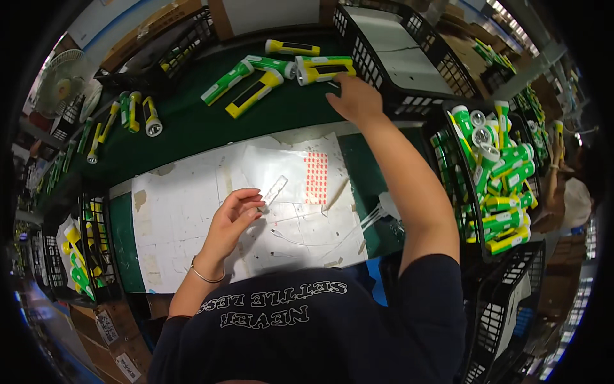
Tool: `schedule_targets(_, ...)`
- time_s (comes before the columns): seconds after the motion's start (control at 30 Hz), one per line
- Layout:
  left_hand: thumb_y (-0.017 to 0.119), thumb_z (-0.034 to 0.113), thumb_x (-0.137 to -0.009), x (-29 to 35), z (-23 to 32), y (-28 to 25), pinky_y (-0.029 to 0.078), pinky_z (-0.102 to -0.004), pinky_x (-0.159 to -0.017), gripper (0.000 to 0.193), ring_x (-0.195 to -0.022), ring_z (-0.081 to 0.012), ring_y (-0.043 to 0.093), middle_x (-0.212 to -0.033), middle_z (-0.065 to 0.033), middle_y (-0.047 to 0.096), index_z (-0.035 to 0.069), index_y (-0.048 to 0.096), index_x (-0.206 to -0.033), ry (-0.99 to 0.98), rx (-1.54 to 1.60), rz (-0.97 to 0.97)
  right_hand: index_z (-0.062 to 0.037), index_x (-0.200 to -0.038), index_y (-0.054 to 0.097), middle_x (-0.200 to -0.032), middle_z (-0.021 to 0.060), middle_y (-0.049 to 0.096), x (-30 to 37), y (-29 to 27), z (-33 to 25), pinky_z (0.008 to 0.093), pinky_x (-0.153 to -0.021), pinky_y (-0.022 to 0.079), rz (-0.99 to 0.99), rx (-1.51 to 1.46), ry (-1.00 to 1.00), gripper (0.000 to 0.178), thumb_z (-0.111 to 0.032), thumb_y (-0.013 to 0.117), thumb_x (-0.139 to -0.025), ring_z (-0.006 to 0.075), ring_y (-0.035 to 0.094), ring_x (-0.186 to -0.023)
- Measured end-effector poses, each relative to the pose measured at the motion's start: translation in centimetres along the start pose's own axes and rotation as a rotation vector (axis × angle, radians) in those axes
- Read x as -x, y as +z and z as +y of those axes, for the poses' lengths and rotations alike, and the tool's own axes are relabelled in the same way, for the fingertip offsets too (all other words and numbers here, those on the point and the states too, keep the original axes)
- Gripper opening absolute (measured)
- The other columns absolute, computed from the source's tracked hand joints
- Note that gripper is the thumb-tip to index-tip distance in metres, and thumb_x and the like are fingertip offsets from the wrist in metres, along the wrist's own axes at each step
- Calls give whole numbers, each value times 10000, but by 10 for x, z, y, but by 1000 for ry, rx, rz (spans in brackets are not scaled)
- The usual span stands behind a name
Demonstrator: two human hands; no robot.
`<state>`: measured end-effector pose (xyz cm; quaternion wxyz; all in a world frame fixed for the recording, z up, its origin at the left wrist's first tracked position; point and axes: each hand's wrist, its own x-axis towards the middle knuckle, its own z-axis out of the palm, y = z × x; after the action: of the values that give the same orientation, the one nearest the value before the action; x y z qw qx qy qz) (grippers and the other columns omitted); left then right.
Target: Applying labels and performing functional tests on flashlights at a factory assembly line.
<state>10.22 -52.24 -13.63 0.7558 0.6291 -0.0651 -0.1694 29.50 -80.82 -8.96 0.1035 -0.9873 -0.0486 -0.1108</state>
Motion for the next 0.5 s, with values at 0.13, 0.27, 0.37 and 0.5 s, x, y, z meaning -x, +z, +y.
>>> schedule_targets(0.13, 559, 111, -886, 9, 4, -9, 425, -284, -916, 355, -1064, -151, 531, -1137, -63, 532, 20, 460, -1214, -17, -14, 70, -98, -1146, 534, -1114, 114, 567, -80, 73, -1, 400, -794, 500, -78, 266, -15, 366, -175, 601, -794, 286, 598, -981)
schedule_targets(0.27, 566, 108, -878, 14, 2, -20, 420, -262, -899, 343, -1018, -131, 542, -1118, -70, 550, 21, 480, -1199, -49, -22, 151, -106, -1162, 511, -1145, 103, 556, -113, 98, 10, 398, -830, 490, -262, 383, -57, 388, -106, 593, -782, 281, 583, -1023)
schedule_targets(0.37, 569, 95, -874, 12, 5, -22, 428, -248, -879, 326, -982, -111, 544, -1095, -65, 565, 24, 500, -1185, -67, 4, 153, -102, -1158, 510, -1100, 112, 582, -100, 74, 3, 379, -816, 493, -228, 259, -171, 460, -225, 659, -741, 280, 590, -1005)
schedule_targets(0.5, 548, 121, -892, -4, 13, -24, 435, -256, -879, 330, -1019, -135, 546, -1088, -75, 552, 22, 482, -1200, -14, -16, 77, -39, -1139, 515, -986, 129, 631, -56, 25, -8, 347, -736, 485, 93, -302, -227, 552, -360, 695, -728, 257, 621, -854)
